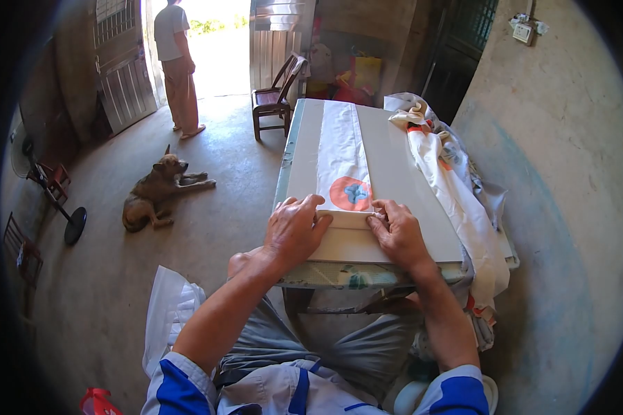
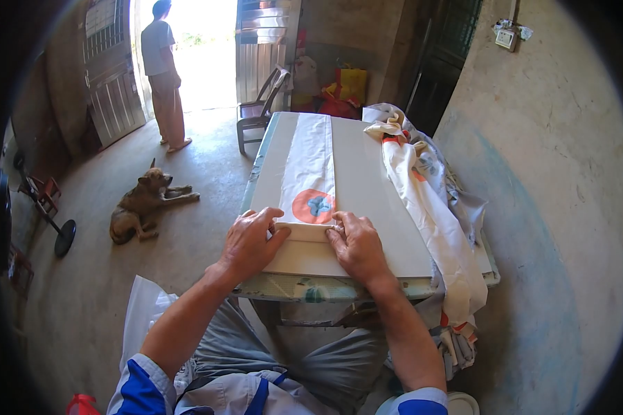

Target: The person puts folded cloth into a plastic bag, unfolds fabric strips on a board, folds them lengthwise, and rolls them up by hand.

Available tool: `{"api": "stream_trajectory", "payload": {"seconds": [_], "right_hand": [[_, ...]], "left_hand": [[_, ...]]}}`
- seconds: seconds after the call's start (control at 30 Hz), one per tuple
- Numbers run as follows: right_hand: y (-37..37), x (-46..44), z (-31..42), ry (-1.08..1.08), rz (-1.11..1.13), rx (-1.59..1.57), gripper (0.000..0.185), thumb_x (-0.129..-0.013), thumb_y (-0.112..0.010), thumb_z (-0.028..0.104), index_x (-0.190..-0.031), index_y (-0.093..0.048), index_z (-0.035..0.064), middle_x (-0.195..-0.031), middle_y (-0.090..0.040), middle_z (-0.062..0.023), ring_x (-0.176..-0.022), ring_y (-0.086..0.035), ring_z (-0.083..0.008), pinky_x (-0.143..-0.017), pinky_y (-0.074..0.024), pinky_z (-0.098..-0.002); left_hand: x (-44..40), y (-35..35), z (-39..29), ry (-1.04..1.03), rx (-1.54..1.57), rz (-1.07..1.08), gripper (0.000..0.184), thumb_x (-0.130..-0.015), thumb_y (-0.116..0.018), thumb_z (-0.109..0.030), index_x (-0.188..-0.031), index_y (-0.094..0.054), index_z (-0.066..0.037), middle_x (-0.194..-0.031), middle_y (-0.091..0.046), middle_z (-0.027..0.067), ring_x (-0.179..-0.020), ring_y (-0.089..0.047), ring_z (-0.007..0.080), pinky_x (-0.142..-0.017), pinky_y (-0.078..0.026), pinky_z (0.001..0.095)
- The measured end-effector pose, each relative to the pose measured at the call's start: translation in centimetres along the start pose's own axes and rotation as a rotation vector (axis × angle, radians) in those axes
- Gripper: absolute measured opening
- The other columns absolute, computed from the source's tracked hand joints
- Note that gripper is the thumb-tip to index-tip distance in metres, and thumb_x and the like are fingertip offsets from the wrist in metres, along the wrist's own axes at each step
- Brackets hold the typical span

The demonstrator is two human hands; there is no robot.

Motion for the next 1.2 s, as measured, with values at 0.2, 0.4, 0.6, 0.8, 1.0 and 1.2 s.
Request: {"api": "stream_trajectory", "payload": {"seconds": [0.2, 0.4, 0.6, 0.8, 1.0, 1.2], "right_hand": [[0.0, 0.0, -0.6, -0.118, 0.023, 0.089, 0.042, -0.092, -0.078, 0.022, -0.122, -0.064, -0.0031, -0.088, -0.069, -0.0168, -0.085, -0.067, -0.0316, -0.079, -0.0546, -0.0434], [-0.4, -0.2, -1.4, -0.224, 0.045, 0.109, 0.048, -0.090, -0.079, 0.024, -0.126, -0.063, -0.0023, -0.101, -0.070, -0.0189, -0.102, -0.065, -0.0376, -0.091, -0.0504, -0.0492], [-0.6, 0.5, 2.9, 0.142, -0.045, 0.348, 0.055, -0.092, -0.074, 0.024, -0.137, -0.058, -0.0034, -0.132, -0.062, -0.0241, -0.125, -0.058, -0.0393, -0.108, -0.0394, -0.0541], [-5.1, 2.5, 5.6, 0.342, 0.217, 0.259, 0.068, -0.102, -0.058, 0.043, -0.147, -0.049, -0.0074, -0.151, -0.051, -0.0265, -0.146, -0.044, -0.0401, -0.122, -0.0267, -0.0538], [-3.9, 2.8, 2.1, 0.216, 0.386, 0.414, 0.097, -0.100, -0.042, 0.072, -0.155, -0.038, -0.0077, -0.162, -0.037, -0.0267, -0.156, -0.029, -0.0371, -0.127, -0.0181, -0.0501], [-1.7, 3.1, 0.1, 0.143, 0.442, 0.399, 0.103, -0.097, -0.042, 0.076, -0.157, -0.035, -0.0074, -0.165, -0.034, -0.0260, -0.157, -0.027, -0.0366, -0.128, -0.0177, -0.0486]], "left_hand": [[-0.6, -0.4, 0.2, 0.056, -0.057, 0.027, 0.043, -0.089, -0.071, -0.029, -0.122, -0.067, -0.002, -0.087, -0.075, 0.0139, -0.098, -0.069, 0.0326, -0.095, -0.050, 0.0474], [-1.0, -1.1, 1.2, 0.090, -0.131, 0.030, 0.055, -0.085, -0.075, -0.034, -0.129, -0.063, -0.003, -0.085, -0.073, 0.0111, -0.101, -0.068, 0.0323, -0.097, -0.049, 0.0470], [-1.2, -0.5, 0.7, 0.154, -0.153, 0.135, 0.052, -0.085, -0.076, -0.036, -0.124, -0.061, -0.004, -0.113, -0.073, 0.0195, -0.115, -0.065, 0.0344, -0.101, -0.044, 0.0486], [-1.4, -1.3, 1.3, 0.170, -0.153, 0.098, 0.049, -0.085, -0.076, -0.035, -0.121, -0.062, -0.005, -0.112, -0.073, 0.0191, -0.115, -0.065, 0.0352, -0.100, -0.044, 0.0493], [-1.2, -1.2, 1.3, 0.114, -0.189, 0.089, 0.051, -0.085, -0.075, -0.038, -0.124, -0.062, -0.007, -0.098, -0.072, 0.0124, -0.106, -0.067, 0.0335, -0.099, -0.045, 0.0476], [-1.2, -0.6, 0.3, 0.079, -0.247, 0.106, 0.053, -0.086, -0.075, -0.034, -0.128, -0.060, -0.006, -0.117, -0.067, 0.0171, -0.118, -0.061, 0.0356, -0.105, -0.043, 0.0491]]}}
Point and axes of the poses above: each hand's wrist, its own x-axis away from the middle knuckle, its own y-axis out of the back of the hand, z = x × y, the point moved 5 cm from there along -x, towards the middle knuckle
